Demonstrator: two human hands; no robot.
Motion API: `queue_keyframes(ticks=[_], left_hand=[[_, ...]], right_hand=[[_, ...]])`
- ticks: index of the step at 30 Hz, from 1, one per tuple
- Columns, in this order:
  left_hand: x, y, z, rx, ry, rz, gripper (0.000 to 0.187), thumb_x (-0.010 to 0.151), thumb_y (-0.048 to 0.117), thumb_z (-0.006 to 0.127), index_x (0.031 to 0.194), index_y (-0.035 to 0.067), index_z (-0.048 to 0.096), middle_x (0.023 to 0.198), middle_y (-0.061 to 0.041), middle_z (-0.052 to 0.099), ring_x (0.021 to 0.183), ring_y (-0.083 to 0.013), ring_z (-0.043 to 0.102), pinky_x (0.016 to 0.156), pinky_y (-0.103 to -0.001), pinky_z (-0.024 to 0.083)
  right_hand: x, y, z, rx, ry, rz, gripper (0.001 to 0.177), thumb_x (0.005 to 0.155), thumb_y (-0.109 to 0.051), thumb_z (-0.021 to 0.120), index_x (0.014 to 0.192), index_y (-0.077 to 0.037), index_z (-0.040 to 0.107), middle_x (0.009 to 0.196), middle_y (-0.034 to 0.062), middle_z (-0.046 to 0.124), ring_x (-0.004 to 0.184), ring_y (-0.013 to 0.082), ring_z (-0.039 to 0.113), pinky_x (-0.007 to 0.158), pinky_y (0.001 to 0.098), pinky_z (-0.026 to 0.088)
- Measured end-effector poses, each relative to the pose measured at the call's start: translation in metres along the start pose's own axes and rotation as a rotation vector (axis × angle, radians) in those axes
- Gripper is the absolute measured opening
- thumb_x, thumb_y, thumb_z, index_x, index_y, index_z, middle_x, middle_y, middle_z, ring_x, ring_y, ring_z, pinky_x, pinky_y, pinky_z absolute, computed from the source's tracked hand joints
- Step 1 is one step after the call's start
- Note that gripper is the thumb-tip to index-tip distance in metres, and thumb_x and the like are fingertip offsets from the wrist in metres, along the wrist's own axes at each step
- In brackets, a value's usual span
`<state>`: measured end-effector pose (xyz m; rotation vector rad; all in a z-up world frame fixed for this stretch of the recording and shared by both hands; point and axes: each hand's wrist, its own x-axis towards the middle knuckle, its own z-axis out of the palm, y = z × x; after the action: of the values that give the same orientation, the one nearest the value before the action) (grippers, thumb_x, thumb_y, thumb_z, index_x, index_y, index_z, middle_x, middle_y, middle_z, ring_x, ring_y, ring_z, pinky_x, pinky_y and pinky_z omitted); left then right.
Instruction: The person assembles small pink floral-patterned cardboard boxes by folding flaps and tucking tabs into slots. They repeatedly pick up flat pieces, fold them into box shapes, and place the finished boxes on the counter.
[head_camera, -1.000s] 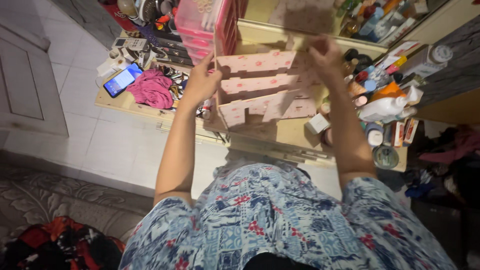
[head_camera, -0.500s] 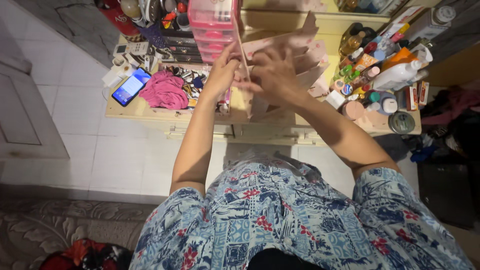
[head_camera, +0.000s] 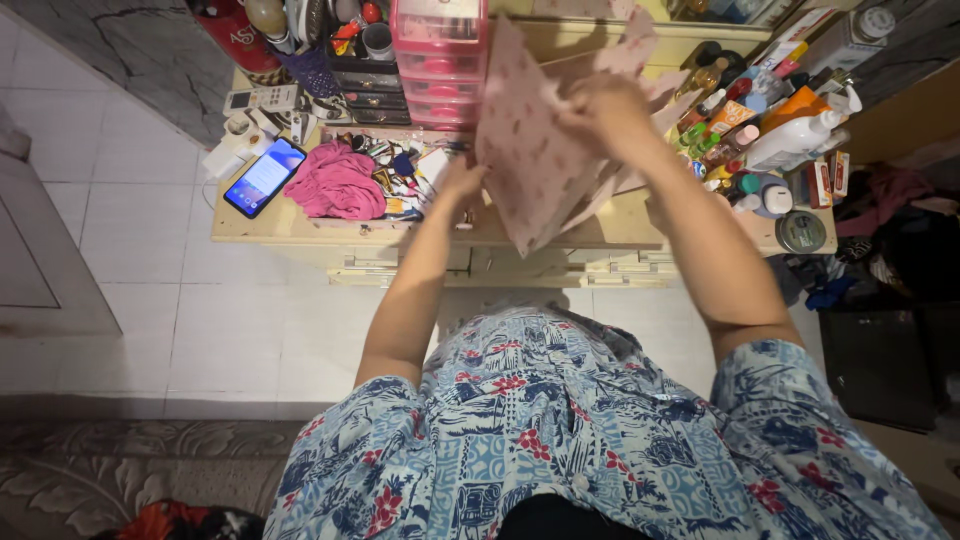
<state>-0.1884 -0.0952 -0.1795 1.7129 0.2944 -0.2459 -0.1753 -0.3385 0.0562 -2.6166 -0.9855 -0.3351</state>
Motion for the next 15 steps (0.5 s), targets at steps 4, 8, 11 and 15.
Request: queue_keyframes(ticks=[4, 8, 11, 15], left_hand=[[-0.008, -0.042, 0.032, -0.635, -0.228, -0.210, 0.061, 0.095, 0.038, 0.061, 0.147, 0.008, 0.052, 0.137, -0.011, 0.062, 0.103, -0.0275, 0.066, 0.078, -0.051, 0.058], [-0.001, -0.039, 0.050, -0.687, -0.173, -0.544, 0.061, 0.100, 0.054, 0.053, 0.149, 0.019, 0.043, 0.142, -0.006, 0.059, 0.111, -0.0321, 0.064, 0.079, -0.055, 0.052], [-0.003, -0.016, 0.047, -1.087, -0.289, -0.262, 0.051, 0.105, 0.036, 0.053, 0.151, 0.018, 0.041, 0.147, -0.008, 0.057, 0.124, -0.0281, 0.063, 0.096, -0.058, 0.057], [-0.012, 0.030, 0.017, -0.747, -0.175, -0.172, 0.046, 0.098, 0.027, 0.053, 0.141, 0.012, 0.049, 0.137, -0.009, 0.062, 0.119, -0.0246, 0.063, 0.086, -0.053, 0.052]], right_hand=[[-0.015, 0.033, -0.039, 0.426, -0.136, 0.342, 0.030, 0.092, -0.018, 0.071, 0.070, 0.002, 0.063, 0.067, 0.0052, 0.057, 0.061, 0.0184, 0.054, 0.058, 0.0419, 0.045], [-0.029, 0.059, -0.057, 0.599, -0.045, 0.280, 0.042, 0.097, -0.005, 0.077, 0.066, 0.011, 0.054, 0.070, 0.0086, 0.054, 0.072, 0.0145, 0.050, 0.074, 0.0366, 0.044], [-0.042, 0.090, -0.060, 0.663, 0.064, 0.294, 0.018, 0.092, -0.005, 0.075, 0.080, 0.008, 0.071, 0.098, 0.0061, 0.071, 0.102, 0.0126, 0.066, 0.082, 0.0266, 0.050], [-0.065, 0.151, -0.045, 1.085, 0.163, 0.511, 0.013, 0.088, -0.003, 0.068, 0.092, 0.007, 0.073, 0.108, 0.0069, 0.074, 0.087, 0.0142, 0.068, 0.077, 0.0250, 0.053]])
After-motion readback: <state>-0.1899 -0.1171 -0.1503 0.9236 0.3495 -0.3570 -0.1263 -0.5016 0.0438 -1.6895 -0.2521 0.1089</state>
